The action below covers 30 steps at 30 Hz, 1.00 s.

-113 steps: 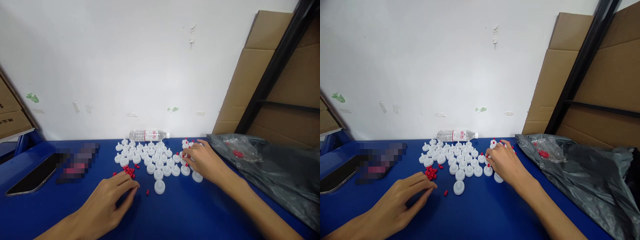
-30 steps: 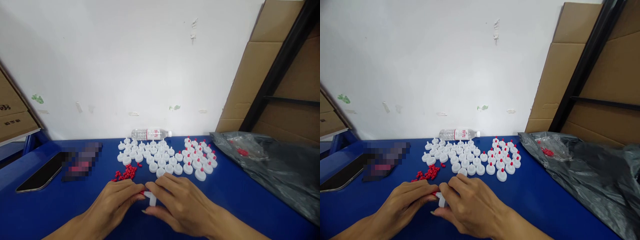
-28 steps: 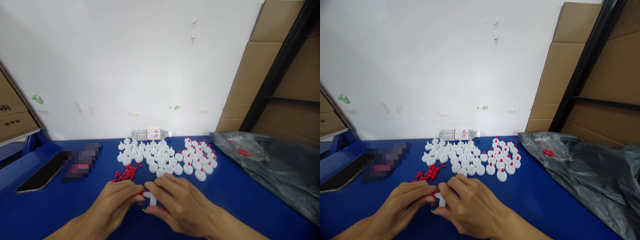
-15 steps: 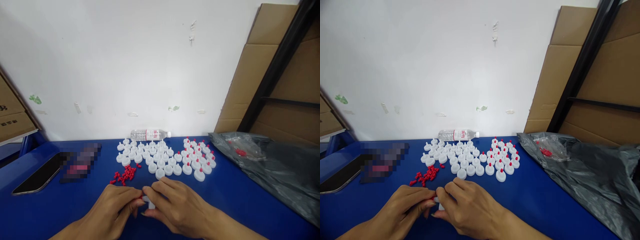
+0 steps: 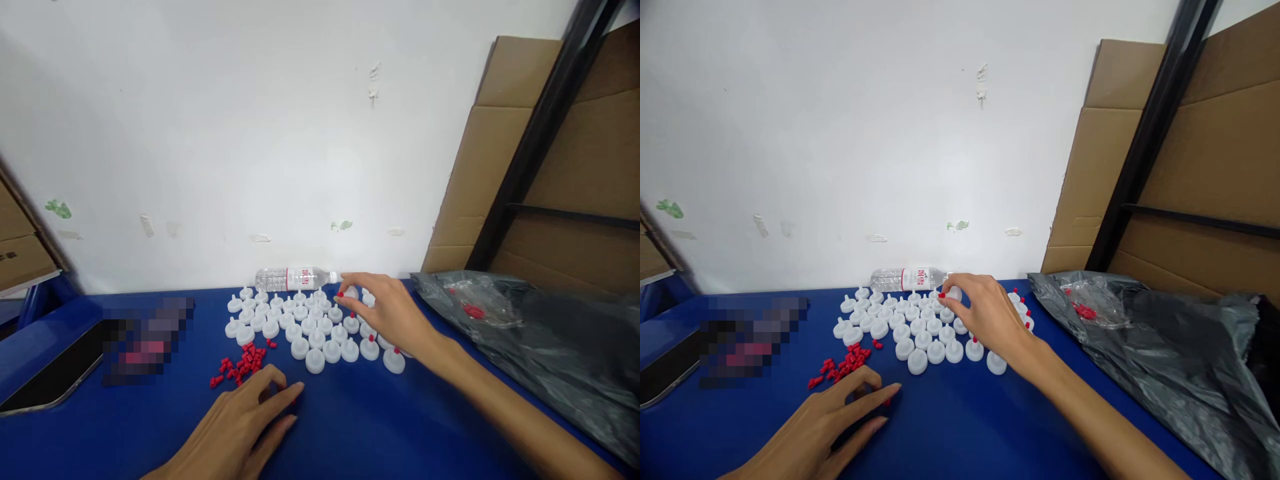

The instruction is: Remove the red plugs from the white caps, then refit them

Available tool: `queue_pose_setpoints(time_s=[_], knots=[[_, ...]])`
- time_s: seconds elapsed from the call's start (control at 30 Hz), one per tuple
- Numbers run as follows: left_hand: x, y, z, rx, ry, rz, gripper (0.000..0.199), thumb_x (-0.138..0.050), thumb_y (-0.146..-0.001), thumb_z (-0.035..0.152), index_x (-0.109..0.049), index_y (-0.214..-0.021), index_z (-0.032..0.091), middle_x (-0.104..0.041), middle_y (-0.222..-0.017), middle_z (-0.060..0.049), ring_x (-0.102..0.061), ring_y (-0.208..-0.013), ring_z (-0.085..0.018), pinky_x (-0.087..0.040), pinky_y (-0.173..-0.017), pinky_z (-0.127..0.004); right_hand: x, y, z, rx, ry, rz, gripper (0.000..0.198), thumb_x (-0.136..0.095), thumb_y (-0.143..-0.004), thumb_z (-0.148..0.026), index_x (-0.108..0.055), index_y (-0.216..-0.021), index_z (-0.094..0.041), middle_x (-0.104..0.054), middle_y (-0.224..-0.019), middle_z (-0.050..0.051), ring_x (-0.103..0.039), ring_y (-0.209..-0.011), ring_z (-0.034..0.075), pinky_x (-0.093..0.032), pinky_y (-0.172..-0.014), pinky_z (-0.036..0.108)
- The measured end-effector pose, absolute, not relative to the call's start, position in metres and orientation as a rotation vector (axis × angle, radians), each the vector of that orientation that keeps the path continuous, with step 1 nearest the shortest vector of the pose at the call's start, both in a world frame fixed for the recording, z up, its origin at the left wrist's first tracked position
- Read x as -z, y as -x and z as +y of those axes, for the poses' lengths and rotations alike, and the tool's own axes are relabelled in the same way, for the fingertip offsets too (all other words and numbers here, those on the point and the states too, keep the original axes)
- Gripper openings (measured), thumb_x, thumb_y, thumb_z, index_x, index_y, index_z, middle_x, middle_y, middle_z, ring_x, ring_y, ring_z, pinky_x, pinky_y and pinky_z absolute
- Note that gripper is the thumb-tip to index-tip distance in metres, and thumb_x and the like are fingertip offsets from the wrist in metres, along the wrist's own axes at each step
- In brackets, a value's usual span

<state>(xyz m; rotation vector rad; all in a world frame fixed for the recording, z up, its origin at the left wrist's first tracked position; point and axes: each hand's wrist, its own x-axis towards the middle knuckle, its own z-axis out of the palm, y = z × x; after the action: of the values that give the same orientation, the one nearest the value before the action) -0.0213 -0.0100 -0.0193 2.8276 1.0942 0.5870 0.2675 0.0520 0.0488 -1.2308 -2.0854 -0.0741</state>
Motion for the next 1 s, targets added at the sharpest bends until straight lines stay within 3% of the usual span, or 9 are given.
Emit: queue_pose_setpoints(time_s=[0.07, 0.13, 0.3, 0.53, 0.73, 0.87, 1.0], knots=[[0.02, 0.021, -0.007, -0.582, -2.784, 1.071, 0.031, -0.041, -0.105, 0.025, -0.065, -0.125, 0.029, -0.065, -0.107, -0.003, -0.072, -0.076, -0.014, -0.058, -0.067, -0.022, -0.051, -0.274, 0.071, 0.092, 1.367, -2.147, 0.011, -0.065, -0.095, -0.033, -0.071, -0.099, -0.025, -0.073, -0.114, 0.003, -0.068, -0.1, 0.022, -0.049, -0.085, 0.032], [0.018, 0.022, -0.005, -0.605, -2.738, 1.043, 0.031, -0.038, -0.106, 0.026, -0.067, -0.116, 0.027, -0.064, -0.101, -0.003, -0.071, -0.074, -0.013, -0.057, -0.067, -0.02, -0.048, -0.278, 0.089, 0.118, 1.49, -2.202, 0.012, -0.067, -0.093, -0.033, -0.074, -0.095, -0.023, -0.076, -0.103, 0.005, -0.069, -0.093, 0.023, -0.049, -0.079, 0.032], [0.012, 0.024, -0.008, -0.582, -2.631, 1.067, 0.02, -0.046, -0.103, 0.026, -0.065, -0.107, 0.025, -0.065, -0.099, -0.001, -0.069, -0.076, -0.012, -0.052, -0.063, -0.017, -0.032, -0.284, 0.108, 0.095, 1.588, -2.26, 0.01, -0.072, -0.087, -0.029, -0.077, -0.083, -0.021, -0.077, -0.08, 0.003, -0.07, -0.072, 0.022, -0.048, -0.069, 0.032], [0.014, 0.029, -0.008, -0.575, -2.536, 1.136, 0.012, -0.051, -0.1, 0.026, -0.063, -0.1, 0.027, -0.068, -0.094, 0.003, -0.06, -0.062, -0.009, -0.046, -0.057, -0.018, -0.042, -0.287, 0.076, 0.115, 1.446, -2.272, 0.027, -0.053, -0.1, -0.038, -0.076, -0.1, -0.024, -0.078, -0.093, 0.004, -0.07, -0.09, 0.023, -0.047, -0.088, 0.037], [0.019, 0.035, -0.002, -0.68, -2.541, 1.087, 0.014, -0.051, -0.102, 0.028, -0.065, -0.102, 0.026, -0.071, -0.093, 0.002, -0.065, -0.065, -0.01, -0.046, -0.058, -0.017, -0.038, -0.284, 0.039, 0.018, 1.128, -2.485, 0.015, -0.068, -0.094, -0.036, -0.077, -0.093, -0.024, -0.076, -0.091, 0.004, -0.066, -0.097, 0.023, -0.043, -0.096, 0.039], [0.017, 0.035, -0.002, -0.725, -2.538, 1.076, 0.014, -0.051, -0.102, 0.029, -0.064, -0.101, 0.025, -0.072, -0.09, 0.002, -0.065, -0.063, -0.01, -0.047, -0.057, -0.018, -0.035, -0.281, 0.035, 0.026, 1.084, -2.548, 0.006, -0.076, -0.089, -0.029, -0.075, -0.087, -0.024, -0.075, -0.088, 0.001, -0.066, -0.095, 0.022, -0.043, -0.097, 0.041], [0.014, 0.034, -0.003, -0.745, -2.551, 1.032, 0.013, -0.051, -0.102, 0.026, -0.063, -0.1, 0.024, -0.071, -0.091, 0.002, -0.067, -0.069, -0.011, -0.048, -0.061, -0.017, -0.045, -0.286, 0.03, -0.014, 1.091, -2.521, 0.009, -0.066, -0.096, -0.029, -0.071, -0.092, -0.023, -0.074, -0.095, 0.001, -0.068, -0.092, 0.019, -0.05, -0.087, 0.035]])
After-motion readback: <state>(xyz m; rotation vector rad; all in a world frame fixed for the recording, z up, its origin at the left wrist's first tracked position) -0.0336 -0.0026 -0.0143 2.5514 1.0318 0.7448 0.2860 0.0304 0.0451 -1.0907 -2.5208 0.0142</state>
